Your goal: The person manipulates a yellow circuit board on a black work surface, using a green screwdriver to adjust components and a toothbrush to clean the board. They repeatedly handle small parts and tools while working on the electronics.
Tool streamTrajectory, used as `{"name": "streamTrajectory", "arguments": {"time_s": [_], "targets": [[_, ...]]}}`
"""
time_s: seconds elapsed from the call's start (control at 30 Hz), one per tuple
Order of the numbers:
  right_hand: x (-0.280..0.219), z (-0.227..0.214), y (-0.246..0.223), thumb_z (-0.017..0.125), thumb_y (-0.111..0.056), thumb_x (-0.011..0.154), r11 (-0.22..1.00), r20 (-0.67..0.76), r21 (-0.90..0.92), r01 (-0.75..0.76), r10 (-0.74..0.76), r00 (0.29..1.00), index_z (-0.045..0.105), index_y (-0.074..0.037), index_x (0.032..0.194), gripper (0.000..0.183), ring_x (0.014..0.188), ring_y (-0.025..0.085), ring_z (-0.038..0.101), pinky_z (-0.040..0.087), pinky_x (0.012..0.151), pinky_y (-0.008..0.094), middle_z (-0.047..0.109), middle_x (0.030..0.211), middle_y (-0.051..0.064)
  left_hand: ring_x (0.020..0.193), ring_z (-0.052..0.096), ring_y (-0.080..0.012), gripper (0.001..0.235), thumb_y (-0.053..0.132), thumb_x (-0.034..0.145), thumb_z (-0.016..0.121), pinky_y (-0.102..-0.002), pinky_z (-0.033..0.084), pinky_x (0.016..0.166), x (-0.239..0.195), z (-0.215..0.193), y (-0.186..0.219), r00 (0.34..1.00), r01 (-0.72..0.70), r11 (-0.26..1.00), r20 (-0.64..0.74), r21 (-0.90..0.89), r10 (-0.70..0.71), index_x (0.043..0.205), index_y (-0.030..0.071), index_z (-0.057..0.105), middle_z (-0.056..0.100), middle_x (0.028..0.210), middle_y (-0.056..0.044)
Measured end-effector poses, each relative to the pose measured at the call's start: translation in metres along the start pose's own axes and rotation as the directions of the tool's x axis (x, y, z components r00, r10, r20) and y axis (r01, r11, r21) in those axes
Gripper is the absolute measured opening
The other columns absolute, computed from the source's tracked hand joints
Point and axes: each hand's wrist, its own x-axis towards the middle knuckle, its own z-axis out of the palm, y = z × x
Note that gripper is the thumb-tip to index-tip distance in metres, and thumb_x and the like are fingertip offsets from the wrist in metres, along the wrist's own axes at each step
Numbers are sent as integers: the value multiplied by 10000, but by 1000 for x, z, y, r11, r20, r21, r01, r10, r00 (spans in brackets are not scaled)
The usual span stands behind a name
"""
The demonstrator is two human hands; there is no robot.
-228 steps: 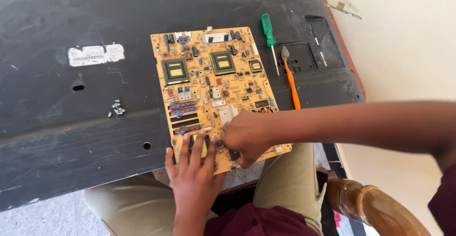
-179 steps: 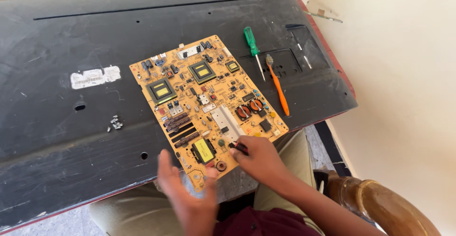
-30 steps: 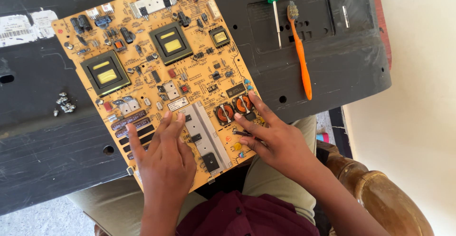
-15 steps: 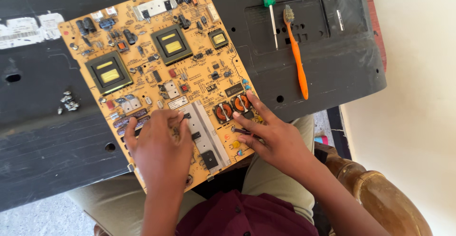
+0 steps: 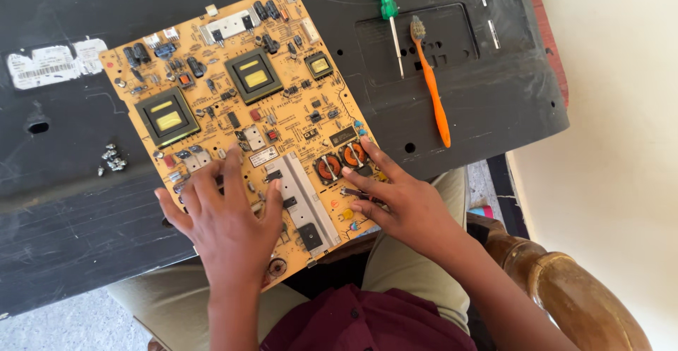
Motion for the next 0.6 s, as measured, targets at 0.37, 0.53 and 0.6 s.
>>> {"name": "streamTrajectory", "arguments": {"time_s": [0.37, 0.53, 0.6], "targets": [[3, -2, 2, 720, -426, 871, 999, 81, 19, -34, 32, 996, 672, -293, 1352, 501, 1155, 289, 693, 586, 803, 383, 402, 1611, 89, 1222, 529, -311, 476, 264, 825, 783, -648, 143, 1236, 17, -8, -27, 986, -156, 957, 12, -244, 164, 1273, 109, 745, 603, 1126, -72], [5, -6, 5, 722, -457, 842, 993, 134, 87, -84, 72, 988, 672, -308, 1341, 523, 1103, 248, 723, 591, 828, 367, 393, 1636, 57, 1216, 537, -304, 461, 213, 825, 753, -642, 139, 1253, 24, -11, -28, 974, -201, 948, 54, -247, 221, 1276, 118, 745, 612, 1136, -71], [7, -6, 4, 733, -451, 850, 997, 93, 76, -14, 7, 996, 675, -291, 1348, 526, 1171, 275, 694, 590, 831, 371, 396, 1623, 80, 1210, 540, -305, 473, 189, 812, 737, -641, 142, 1249, 27, -13, -30, 968, -223, 947, 59, -230, 243, 1280, 122, 749, 615, 1143, -67]]}}
